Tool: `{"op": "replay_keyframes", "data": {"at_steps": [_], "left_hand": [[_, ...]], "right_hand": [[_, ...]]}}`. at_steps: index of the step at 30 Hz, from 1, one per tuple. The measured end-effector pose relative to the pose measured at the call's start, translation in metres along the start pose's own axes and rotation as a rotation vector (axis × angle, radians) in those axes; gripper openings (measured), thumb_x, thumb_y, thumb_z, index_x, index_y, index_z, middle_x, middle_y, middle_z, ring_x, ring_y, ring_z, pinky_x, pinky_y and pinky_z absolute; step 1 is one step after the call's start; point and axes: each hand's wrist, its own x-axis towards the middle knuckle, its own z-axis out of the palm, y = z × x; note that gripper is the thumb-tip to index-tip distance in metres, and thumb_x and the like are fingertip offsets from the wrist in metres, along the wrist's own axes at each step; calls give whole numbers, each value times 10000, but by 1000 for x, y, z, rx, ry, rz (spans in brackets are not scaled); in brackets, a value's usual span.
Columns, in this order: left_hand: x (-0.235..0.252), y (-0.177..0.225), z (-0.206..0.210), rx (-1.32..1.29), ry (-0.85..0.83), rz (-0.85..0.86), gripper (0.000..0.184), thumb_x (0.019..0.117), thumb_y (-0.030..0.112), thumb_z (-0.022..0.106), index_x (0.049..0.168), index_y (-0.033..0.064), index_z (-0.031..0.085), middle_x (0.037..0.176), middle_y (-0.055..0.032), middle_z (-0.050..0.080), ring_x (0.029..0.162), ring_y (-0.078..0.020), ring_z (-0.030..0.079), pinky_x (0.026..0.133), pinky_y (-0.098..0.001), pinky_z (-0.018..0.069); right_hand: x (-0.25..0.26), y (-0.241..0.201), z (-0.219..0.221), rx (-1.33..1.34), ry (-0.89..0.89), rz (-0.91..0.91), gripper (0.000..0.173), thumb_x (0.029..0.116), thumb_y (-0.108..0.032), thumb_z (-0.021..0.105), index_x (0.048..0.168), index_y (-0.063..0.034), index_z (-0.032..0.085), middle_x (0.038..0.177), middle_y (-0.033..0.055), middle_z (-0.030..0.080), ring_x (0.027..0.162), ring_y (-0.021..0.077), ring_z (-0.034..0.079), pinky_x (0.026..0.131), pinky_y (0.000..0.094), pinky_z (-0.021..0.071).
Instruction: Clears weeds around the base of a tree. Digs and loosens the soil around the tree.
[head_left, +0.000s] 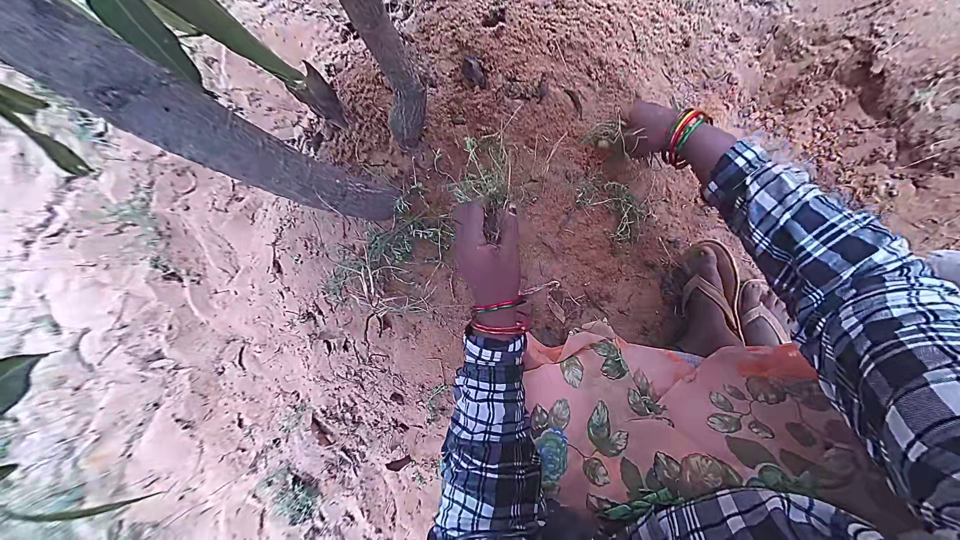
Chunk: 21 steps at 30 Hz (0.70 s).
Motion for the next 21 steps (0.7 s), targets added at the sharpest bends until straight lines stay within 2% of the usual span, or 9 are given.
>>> {"op": "replay_keyframes", "data": {"at_steps": [3,5,7,8,11,14,17,18,21], "left_hand": [[5,-13,-1,-27,69,-2,386,993,199,658,1253,-87,652,1296,-256,625,1248,-225,586,1090,-304,440],[8,-16,-4,-43,74,-45,407,996,189,652,1289,-93,627,1323,-250,609,1265,-218,571,1100,-297,428],[8,-12,-4,-18,61,-60,415,1002,214,651,1298,-77,629,1306,-232,616,1247,-213,576,1085,-302,435],[8,-10,-3,1,45,-61,423,1003,231,653,1302,-68,634,1311,-233,623,1253,-226,581,1089,-320,435],[9,-5,4,3,24,-40,406,992,226,665,1276,-63,655,1304,-250,621,1239,-261,590,1083,-365,446],[6,-3,-3,-6,52,-70,388,976,190,669,1268,-65,658,1380,-273,557,1304,-272,532,1110,-343,413],[10,-3,-7,-26,55,-136,392,994,181,647,1298,-66,633,1436,-271,520,1342,-265,507,1127,-332,397],[13,-4,-7,-38,73,-145,393,1004,179,637,1308,-70,621,1420,-267,534,1330,-263,520,1125,-341,404],[11,-7,-4,-15,84,-114,388,1002,189,626,1295,-65,634,1344,-263,595,1281,-278,562,1101,-375,429]], "right_hand": [[-3,-13,0,-153,0,23,296,988,-3,595,1264,95,640,1231,375,632,1205,574,588,992,755,423],[-18,-23,-25,86,322,49,284,1017,-42,516,1225,126,610,1201,351,644,1171,490,625,1014,653,440],[-25,-24,-37,210,651,29,342,1016,-175,528,1248,53,632,1167,233,687,1088,312,670,994,472,494],[-24,-20,-35,183,679,-6,362,1010,-213,552,1263,29,645,1186,218,698,1118,302,676,1021,460,495],[-21,-4,-24,100,435,-32,348,962,-106,682,1244,95,646,1180,354,665,1148,524,640,1007,707,461],[-33,-25,-21,148,519,-35,390,976,-128,624,1314,67,623,1260,294,667,1203,413,644,1066,551,458],[-31,-17,-9,125,379,-21,320,937,-14,646,1228,121,633,1184,348,662,1152,505,639,1024,659,453],[-28,-24,-8,138,371,-41,359,925,13,645,1271,108,629,1199,349,662,1163,512,634,1031,665,447],[-25,-60,7,259,466,-184,405,946,-20,638,1344,51,606,1229,284,684,1137,423,677,1020,583,500]]}}
